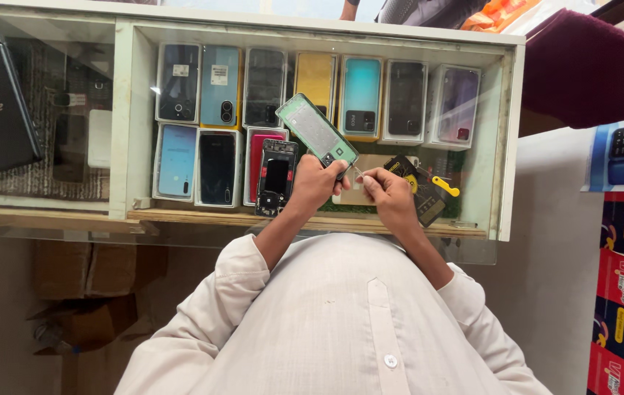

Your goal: The person uses a screwdriver to remove screws from the back of a green smartphone. They continue unscrewing multiple fasteners and then place the screwdriver down while holding the phone.

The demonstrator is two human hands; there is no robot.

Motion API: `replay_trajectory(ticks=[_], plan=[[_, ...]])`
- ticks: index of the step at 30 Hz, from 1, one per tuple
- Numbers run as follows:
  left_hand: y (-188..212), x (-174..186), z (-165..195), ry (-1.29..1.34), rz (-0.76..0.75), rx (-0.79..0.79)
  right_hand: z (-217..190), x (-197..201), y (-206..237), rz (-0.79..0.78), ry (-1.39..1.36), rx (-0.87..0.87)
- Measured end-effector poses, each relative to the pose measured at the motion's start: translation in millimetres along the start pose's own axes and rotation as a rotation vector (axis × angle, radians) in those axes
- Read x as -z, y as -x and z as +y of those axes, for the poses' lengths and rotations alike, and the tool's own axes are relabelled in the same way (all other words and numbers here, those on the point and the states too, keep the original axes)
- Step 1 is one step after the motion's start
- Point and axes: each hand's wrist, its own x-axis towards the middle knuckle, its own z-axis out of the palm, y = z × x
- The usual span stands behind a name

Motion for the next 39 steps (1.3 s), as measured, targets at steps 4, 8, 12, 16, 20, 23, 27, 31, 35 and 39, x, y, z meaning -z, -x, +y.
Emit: replay_trajectory(ticks=[4, 8, 12, 16, 20, 23, 27, 31, 35, 39], plan=[[1.0, -1.3, -2.1, 0.001, 0.0, -0.016, 1.2, -5.7, 1.8, -0.049, -0.038, -0.201], [1.0, -2.7, -0.2, -0.053, 0.012, -0.025, 2.3, -5.1, 4.8, 0.036, 0.204, -0.031], [1.7, -3.8, 2.8, -0.009, 0.001, -0.034, 7.0, 0.5, 0.9, -0.031, -0.049, -0.107], [2.5, -4.7, 5.3, -0.02, 0.006, -0.043, 4.3, 0.3, -0.6, -0.11, -0.246, -0.236], [3.3, -3.8, 7.9, -0.025, -0.017, -0.048, 1.6, -2.8, 3.5, 0.044, 0.115, 0.048], [3.1, -4.8, 9.1, 0.02, -0.024, -0.039, 3.5, -1.3, 4.1, 0.135, 0.157, -0.025], [2.4, -5.1, 9.3, 0.006, -0.02, -0.057, 8.0, 3.0, -0.4, 0.013, -0.049, -0.064], [4.0, -5.2, 8.4, -0.064, 0.002, -0.041, 2.6, 1.6, 0.9, 0.003, -0.131, -0.256], [6.3, -5.8, 10.5, -0.106, 0.013, -0.058, -7.5, -1.0, 4.3, 0.104, 0.195, -0.003], [8.8, -8.0, 15.1, -0.149, 0.032, -0.08, -7.0, 3.0, 2.6, 0.133, 0.257, -0.052]])
